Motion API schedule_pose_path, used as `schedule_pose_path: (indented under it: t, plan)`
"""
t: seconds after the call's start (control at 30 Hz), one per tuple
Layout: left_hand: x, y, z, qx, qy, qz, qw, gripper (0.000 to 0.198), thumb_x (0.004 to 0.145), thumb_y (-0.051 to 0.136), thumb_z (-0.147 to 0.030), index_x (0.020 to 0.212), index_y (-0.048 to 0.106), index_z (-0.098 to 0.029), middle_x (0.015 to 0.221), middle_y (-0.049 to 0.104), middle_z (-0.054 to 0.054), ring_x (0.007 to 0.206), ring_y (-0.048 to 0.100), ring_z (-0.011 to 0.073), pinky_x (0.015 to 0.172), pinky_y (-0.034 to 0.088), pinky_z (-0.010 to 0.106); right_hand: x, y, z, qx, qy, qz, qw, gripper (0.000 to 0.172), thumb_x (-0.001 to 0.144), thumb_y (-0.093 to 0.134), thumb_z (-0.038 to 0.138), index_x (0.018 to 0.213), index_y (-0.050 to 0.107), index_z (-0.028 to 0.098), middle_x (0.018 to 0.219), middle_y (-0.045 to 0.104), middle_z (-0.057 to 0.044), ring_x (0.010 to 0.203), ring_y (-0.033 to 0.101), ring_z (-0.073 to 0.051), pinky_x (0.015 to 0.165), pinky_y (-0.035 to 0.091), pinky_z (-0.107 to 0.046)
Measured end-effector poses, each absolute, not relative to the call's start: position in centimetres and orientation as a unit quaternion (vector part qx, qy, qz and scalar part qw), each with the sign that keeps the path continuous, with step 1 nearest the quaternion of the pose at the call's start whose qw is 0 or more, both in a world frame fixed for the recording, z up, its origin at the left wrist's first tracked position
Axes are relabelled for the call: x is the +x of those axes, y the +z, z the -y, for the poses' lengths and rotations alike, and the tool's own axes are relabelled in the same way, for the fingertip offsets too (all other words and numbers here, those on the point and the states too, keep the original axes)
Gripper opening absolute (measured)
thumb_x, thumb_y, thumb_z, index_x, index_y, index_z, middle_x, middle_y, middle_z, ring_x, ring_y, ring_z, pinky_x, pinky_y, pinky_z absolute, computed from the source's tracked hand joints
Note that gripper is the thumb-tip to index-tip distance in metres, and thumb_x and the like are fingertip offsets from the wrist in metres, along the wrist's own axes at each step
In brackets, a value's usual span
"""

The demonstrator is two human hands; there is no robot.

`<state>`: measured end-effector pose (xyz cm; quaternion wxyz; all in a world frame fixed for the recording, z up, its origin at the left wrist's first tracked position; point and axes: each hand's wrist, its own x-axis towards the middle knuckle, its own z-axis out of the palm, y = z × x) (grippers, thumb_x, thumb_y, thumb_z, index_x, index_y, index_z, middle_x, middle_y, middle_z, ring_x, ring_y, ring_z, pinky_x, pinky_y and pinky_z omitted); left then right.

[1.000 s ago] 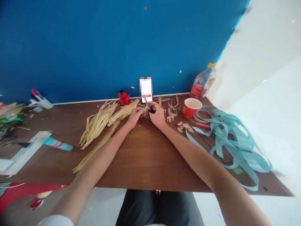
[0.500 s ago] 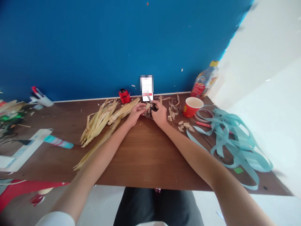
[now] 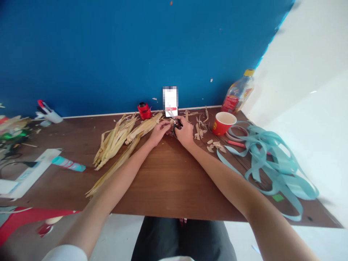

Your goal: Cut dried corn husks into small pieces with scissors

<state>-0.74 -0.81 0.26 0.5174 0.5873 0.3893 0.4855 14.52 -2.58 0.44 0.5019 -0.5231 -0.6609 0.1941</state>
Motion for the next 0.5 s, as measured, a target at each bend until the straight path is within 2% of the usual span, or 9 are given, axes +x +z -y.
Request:
schedule_pose_path:
  t: [0.13, 0.2, 0.33, 0.5]
  plan:
    - [-1.03, 0.05, 0.64, 0.644, 0.539, -0.382, 0.386, 0.015, 0.078, 0.071, -0.032, 0.087, 0.075, -0.02, 0.091, 0.068, 0.007, 0.087, 0.061, 0.0187, 0.075, 0.047, 0.028, 14.31, 0.49, 2.81, -0.485, 0.199, 0.648, 0.553, 0.041, 0.075, 0.053, 0.021, 0.116, 0.061, 0.019, 0.095, 0.069, -0.005, 0.085, 0.066, -0.018, 0.078, 0.052, -0.029]
    - [-1.16, 0.16, 0.73, 0.657, 0.552, -0.38, 0.347, 0.014, 0.078, 0.071, -0.032, 0.084, 0.076, -0.021, 0.093, 0.068, 0.008, 0.093, 0.06, 0.02, 0.081, 0.047, 0.029, 14.23, 0.53, 2.89, -0.482, 0.198, 0.647, 0.557, 0.04, 0.075, 0.054, 0.021, 0.115, 0.061, 0.019, 0.095, 0.069, -0.004, 0.084, 0.065, -0.018, 0.079, 0.052, -0.029]
    - [-1.18, 0.22, 0.9, 0.618, 0.551, -0.392, 0.402, 0.019, 0.078, 0.072, -0.037, 0.085, 0.075, -0.02, 0.085, 0.069, 0.006, 0.08, 0.06, 0.0173, 0.075, 0.047, 0.029, 14.14, 0.73, 2.97, -0.502, 0.197, 0.633, 0.555, 0.039, 0.077, 0.057, 0.026, 0.116, 0.061, 0.019, 0.094, 0.07, -0.005, 0.083, 0.065, -0.019, 0.08, 0.052, -0.03]
    - [-1.14, -0.09, 0.45, 0.469, 0.615, -0.387, 0.502, 0.029, 0.066, 0.082, -0.035, 0.083, 0.068, -0.016, 0.076, 0.068, 0.003, 0.069, 0.061, 0.0132, 0.07, 0.048, 0.028, 14.12, 0.51, 2.66, -0.498, 0.232, 0.645, 0.532, 0.038, 0.074, 0.061, 0.029, 0.108, 0.066, 0.016, 0.08, 0.068, -0.002, 0.073, 0.062, -0.017, 0.073, 0.05, -0.029]
